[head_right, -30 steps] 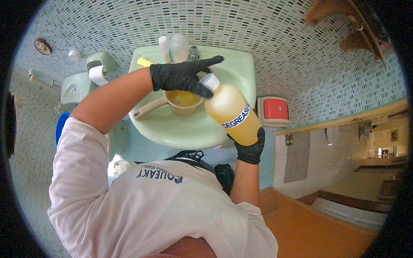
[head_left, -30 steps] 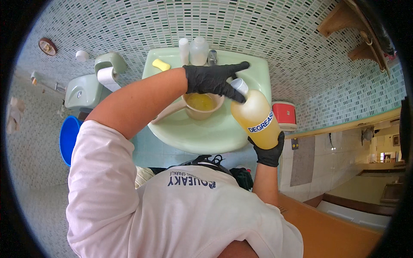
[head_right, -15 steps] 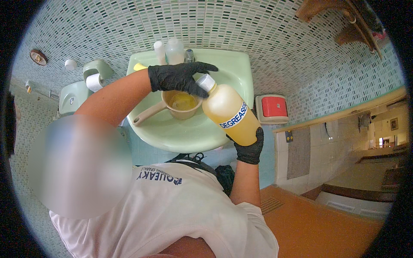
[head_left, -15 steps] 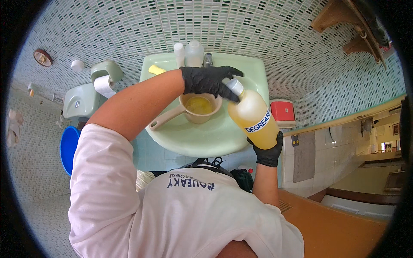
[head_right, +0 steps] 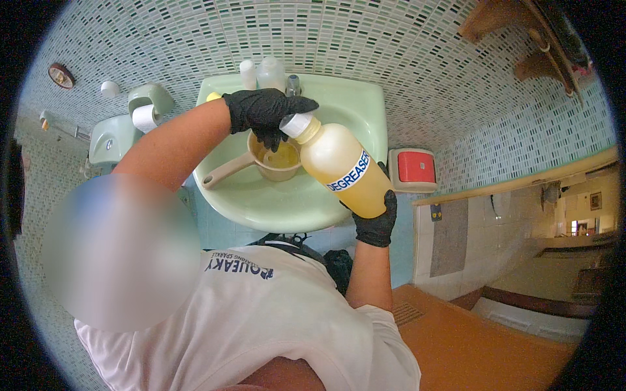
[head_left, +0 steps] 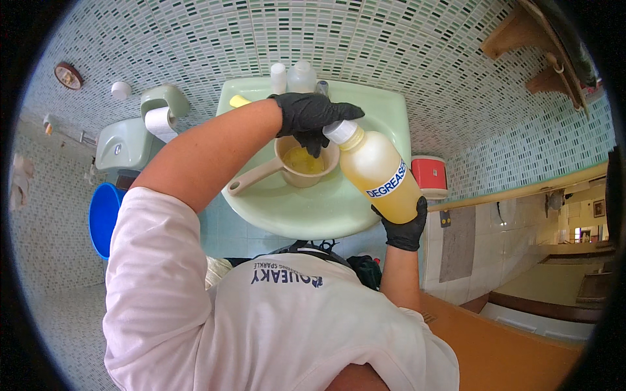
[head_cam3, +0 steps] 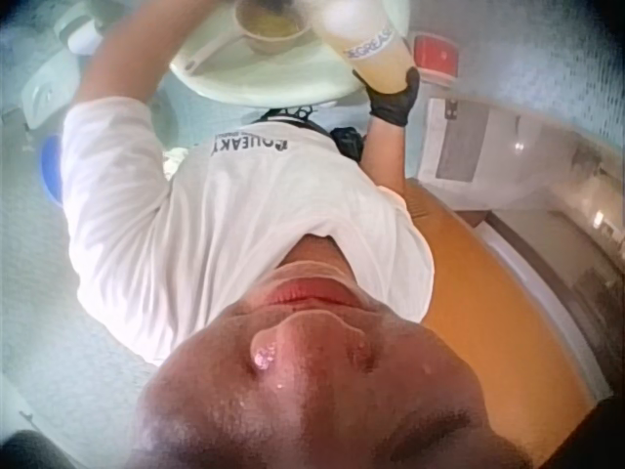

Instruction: The person pours cleaning solution into a cup, then uses a sponge to scrub the tiled shower walls. They later switch to a yellow scraper to remove residue from the tiles.

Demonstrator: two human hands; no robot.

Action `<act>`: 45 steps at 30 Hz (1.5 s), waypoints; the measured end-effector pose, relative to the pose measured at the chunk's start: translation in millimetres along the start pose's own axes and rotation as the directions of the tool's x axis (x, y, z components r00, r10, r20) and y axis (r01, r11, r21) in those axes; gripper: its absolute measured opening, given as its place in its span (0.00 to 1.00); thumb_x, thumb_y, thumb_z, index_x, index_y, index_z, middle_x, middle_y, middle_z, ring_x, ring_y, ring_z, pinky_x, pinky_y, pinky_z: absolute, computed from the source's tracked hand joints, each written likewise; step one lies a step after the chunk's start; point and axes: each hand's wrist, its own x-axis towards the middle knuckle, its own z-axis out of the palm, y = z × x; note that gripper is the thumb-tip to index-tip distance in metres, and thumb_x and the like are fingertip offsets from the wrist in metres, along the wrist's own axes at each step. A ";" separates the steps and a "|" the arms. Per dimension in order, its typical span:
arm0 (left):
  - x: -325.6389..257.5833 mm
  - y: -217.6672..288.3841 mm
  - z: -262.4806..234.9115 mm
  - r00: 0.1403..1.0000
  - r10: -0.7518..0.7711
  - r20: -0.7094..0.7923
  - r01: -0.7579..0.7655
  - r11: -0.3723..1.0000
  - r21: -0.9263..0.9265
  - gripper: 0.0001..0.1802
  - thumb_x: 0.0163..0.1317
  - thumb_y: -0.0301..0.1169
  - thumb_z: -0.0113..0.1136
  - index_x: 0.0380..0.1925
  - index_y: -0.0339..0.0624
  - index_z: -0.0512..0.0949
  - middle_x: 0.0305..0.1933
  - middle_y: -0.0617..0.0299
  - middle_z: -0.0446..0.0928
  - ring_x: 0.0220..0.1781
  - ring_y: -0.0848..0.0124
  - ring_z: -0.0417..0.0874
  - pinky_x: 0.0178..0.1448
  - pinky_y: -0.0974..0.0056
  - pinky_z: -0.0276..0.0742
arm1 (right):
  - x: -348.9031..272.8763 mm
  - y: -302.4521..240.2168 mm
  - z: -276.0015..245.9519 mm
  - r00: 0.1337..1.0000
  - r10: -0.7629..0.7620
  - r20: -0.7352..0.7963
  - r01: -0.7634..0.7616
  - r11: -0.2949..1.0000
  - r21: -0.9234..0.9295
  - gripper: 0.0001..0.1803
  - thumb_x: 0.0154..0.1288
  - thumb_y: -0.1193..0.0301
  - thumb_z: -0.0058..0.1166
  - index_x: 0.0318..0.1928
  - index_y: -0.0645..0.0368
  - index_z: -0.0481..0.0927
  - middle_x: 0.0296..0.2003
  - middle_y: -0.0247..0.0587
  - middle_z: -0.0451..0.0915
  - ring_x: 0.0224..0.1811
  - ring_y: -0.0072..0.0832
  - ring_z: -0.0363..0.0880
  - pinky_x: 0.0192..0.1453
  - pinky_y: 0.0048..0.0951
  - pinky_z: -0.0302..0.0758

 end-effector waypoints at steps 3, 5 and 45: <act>-28.2 39.3 -6.4 1.000 0.030 0.000 -0.030 0.993 0.112 0.36 0.48 0.39 0.70 0.56 0.42 0.66 0.38 0.54 0.77 0.36 0.67 0.81 0.35 0.66 0.80 | 1.9 1.5 -0.9 1.000 0.026 -0.009 -0.025 0.998 0.056 0.42 0.56 0.45 0.47 0.67 0.53 0.56 0.63 0.51 0.61 0.61 0.54 0.64 0.48 0.63 0.72; -40.6 56.3 3.7 0.993 -0.117 -0.030 0.086 0.859 -0.505 0.36 0.48 0.40 0.70 0.54 0.38 0.66 0.40 0.55 0.76 0.39 0.67 0.80 0.36 0.66 0.80 | 4.5 2.5 -1.0 0.998 0.054 0.035 -0.056 0.996 0.063 0.42 0.56 0.45 0.47 0.66 0.53 0.56 0.63 0.51 0.61 0.61 0.54 0.64 0.48 0.63 0.72; -40.1 32.8 -2.5 0.981 -0.193 -0.034 0.172 0.933 -0.316 0.30 0.49 0.49 0.67 0.45 0.38 0.75 0.37 0.57 0.77 0.33 0.69 0.78 0.31 0.68 0.76 | -1.3 -18.1 12.7 0.996 -0.059 0.063 0.060 0.998 -0.019 0.39 0.57 0.62 0.53 0.66 0.61 0.54 0.62 0.51 0.62 0.64 0.45 0.62 0.65 0.47 0.62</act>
